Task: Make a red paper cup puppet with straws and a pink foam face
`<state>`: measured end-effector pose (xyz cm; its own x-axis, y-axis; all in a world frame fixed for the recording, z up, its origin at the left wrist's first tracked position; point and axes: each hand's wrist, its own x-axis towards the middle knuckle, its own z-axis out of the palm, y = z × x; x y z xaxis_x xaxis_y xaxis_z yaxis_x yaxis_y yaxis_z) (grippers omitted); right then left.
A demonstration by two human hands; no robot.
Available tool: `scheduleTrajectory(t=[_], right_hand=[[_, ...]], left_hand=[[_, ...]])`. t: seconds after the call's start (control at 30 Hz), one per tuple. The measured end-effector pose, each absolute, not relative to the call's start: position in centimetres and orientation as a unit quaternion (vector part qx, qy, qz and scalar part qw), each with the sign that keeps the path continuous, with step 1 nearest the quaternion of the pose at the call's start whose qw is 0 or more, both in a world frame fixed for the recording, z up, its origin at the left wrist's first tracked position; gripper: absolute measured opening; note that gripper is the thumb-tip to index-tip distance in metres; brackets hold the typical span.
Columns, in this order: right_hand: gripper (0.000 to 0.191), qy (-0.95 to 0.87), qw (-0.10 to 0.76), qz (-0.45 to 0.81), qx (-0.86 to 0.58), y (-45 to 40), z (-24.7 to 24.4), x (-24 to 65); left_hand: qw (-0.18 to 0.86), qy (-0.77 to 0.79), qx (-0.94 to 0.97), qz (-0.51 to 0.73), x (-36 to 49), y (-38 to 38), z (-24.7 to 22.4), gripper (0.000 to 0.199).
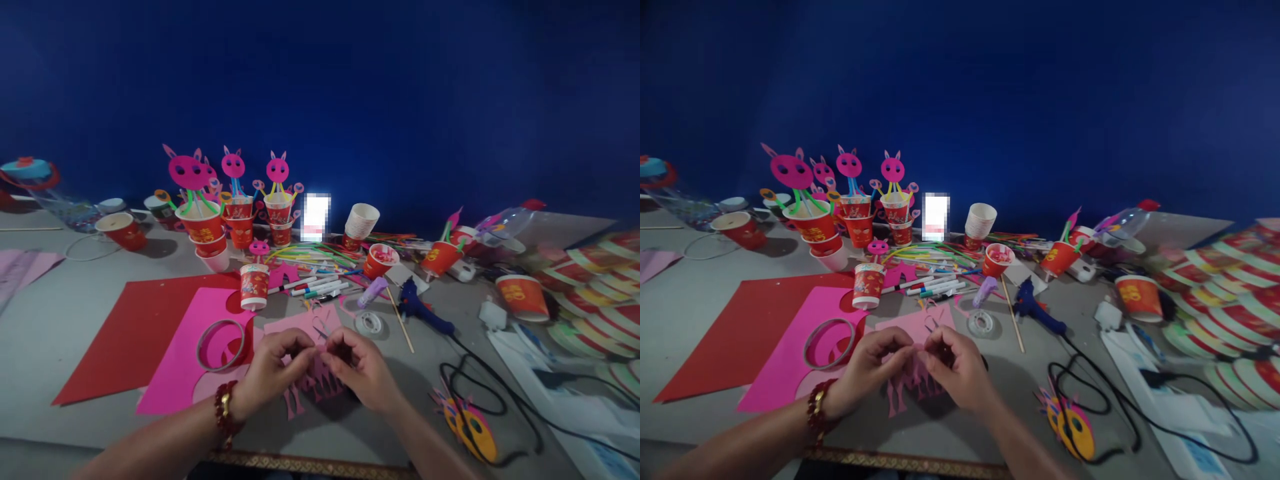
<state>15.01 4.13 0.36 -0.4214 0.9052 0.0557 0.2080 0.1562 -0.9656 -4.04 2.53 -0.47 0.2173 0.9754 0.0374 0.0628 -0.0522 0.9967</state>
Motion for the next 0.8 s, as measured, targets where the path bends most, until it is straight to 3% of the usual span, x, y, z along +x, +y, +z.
scheduleTrajectory(t=[0.2,0.43,0.8], right_hand=[[0.024,-0.661,0.351,0.525,-0.406,3.8,-0.1,15.2],[0.029,-0.618,0.364,0.559,-0.416,4.1,-0.3,15.2],[0.038,-0.513,0.400,0.613,-0.448,4.4,-0.2,15.7]], left_hand=[[0.561,0.442,0.544,0.440,-3.7,2.6,-0.2,0.024],[0.686,0.387,0.439,0.433,-3.6,3.0,-1.0,0.034],[0.682,0.394,0.411,0.460,-3.8,3.2,-1.0,0.032]])
